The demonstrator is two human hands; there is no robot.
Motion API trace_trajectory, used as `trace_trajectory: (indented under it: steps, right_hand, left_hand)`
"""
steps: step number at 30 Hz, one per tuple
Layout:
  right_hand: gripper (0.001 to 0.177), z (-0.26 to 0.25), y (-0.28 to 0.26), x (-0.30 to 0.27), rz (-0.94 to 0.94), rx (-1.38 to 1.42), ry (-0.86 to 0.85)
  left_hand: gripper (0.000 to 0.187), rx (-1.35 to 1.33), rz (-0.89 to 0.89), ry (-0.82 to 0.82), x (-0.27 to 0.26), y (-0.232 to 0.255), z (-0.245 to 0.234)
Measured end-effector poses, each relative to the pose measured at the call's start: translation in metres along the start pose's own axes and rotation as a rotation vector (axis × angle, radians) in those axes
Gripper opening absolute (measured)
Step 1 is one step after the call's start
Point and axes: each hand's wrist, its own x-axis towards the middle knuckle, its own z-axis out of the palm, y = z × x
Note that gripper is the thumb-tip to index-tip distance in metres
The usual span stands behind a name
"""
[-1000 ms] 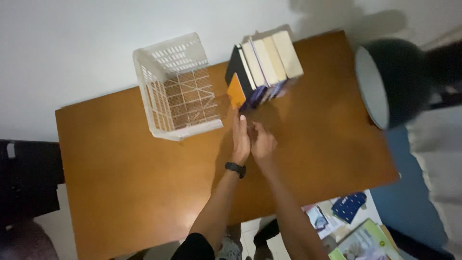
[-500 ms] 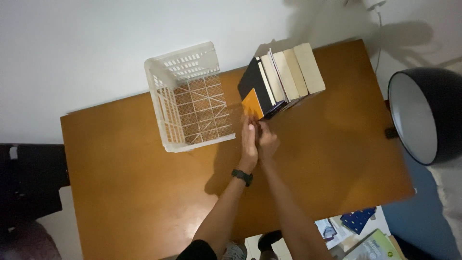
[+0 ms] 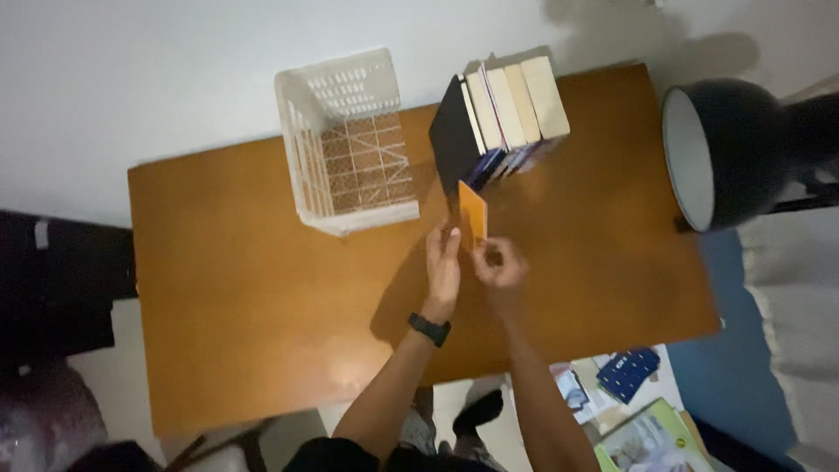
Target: Picking up various books, envelopes, and small items from a desk and placing them on a stack on a nearby lower surface.
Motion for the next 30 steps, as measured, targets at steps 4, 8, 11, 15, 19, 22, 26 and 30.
trace_trajectory:
  steps: [4,8,11,15,19,22,26,30]
  right_hand:
    - [0.010,-0.073,-0.019,-0.055,0.279,0.404,0.022]
    - [0.005,-0.159,-0.040,-0.088,0.287,0.345,0.149]
    - [0.009,-0.217,-0.047,-0.111,0.364,0.402,0.177]
    - [0.009,-0.284,-0.076,-0.138,0.653,0.640,0.200]
    - [0.011,-0.330,-0.073,-0.182,0.457,0.737,0.200]
    - [0.012,-0.367,-0.103,-0.193,0.472,0.676,0.214]
    - [0.020,-0.406,-0.142,-0.208,0.497,0.746,0.195]
    - [0.032,-0.431,-0.143,-0.234,0.610,0.597,0.250]
  left_hand:
    - [0.059,-0.239,0.055,-0.121,-0.046,-0.057,-0.024]
    - [0.052,-0.608,-0.237,-0.430,-0.102,-0.009,-0.019]
    - [0.049,-0.556,-0.541,-0.574,-0.159,0.061,0.001]
    - [0.045,-0.646,-0.463,-0.739,-0.240,0.068,0.018]
    - [0.038,-0.676,-0.587,-0.713,-0.299,0.082,0.045]
    - [0.041,-0.695,-0.588,-0.737,-0.331,0.093,0.063]
    - [0.041,-0.779,-0.651,-0.810,-0.357,0.082,0.086]
    - [0.045,-0.736,-0.693,-0.867,-0.379,0.090,0.103]
